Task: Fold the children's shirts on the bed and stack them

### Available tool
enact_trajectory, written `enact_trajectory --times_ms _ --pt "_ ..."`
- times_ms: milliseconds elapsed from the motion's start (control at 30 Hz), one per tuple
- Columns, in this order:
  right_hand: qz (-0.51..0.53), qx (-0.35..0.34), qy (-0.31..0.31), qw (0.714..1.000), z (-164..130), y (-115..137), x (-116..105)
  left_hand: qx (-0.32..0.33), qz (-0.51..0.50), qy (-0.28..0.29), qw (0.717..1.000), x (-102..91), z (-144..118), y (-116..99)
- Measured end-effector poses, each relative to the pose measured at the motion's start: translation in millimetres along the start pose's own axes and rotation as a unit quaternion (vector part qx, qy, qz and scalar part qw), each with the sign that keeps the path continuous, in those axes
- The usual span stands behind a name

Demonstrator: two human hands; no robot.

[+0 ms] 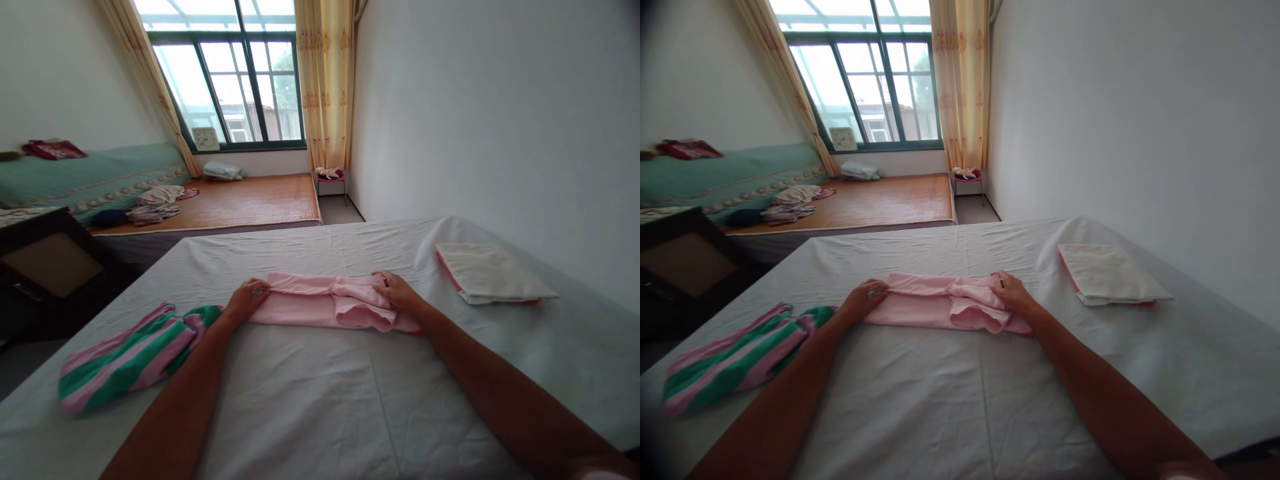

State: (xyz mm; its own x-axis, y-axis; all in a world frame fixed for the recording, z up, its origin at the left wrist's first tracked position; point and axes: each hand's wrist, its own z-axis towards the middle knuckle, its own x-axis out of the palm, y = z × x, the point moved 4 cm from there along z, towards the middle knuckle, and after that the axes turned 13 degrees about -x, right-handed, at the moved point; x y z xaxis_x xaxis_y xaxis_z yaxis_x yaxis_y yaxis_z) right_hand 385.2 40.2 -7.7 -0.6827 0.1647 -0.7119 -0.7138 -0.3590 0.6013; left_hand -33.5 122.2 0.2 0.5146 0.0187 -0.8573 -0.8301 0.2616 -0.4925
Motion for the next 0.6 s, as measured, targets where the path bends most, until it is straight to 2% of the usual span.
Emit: enact_trajectory --times_ms 100,167,233,300,367,467,533,600 --pt "-0.059 -0.016 -0.048 0.997 -2 8 -9 -0.005 0.020 -0.001 1.000 -0.9 -1 -1" --pt "-0.134 -0.062 -0.083 0.986 -3 25 -18 0.000 0.049 -0.023 0.999 -2.7 -2 -7" --pt "-0.198 -0.112 -0.092 0.969 -4 44 -21 0.028 0.076 -0.057 0.995 -3.5 -4 -19" --pt "-0.220 -0.153 -0.038 0.963 -7 60 -11 0.073 0.090 -0.074 0.991 -0.7 -7 -35" --pt "-0.218 -0.181 0.054 0.958 -12 68 8 0.109 0.096 -0.071 0.987 5.8 -10 -50" --pt "-0.217 -0.188 0.167 0.943 -22 70 34 0.132 0.112 -0.054 0.983 17.7 -13 -60" --pt "-0.217 -0.181 0.183 0.942 -25 70 39 0.134 0.123 -0.044 0.982 23.8 -14 -58" --pt "-0.215 -0.188 0.163 0.944 -26 74 37 0.128 0.130 -0.037 0.982 26.9 -15 -52"
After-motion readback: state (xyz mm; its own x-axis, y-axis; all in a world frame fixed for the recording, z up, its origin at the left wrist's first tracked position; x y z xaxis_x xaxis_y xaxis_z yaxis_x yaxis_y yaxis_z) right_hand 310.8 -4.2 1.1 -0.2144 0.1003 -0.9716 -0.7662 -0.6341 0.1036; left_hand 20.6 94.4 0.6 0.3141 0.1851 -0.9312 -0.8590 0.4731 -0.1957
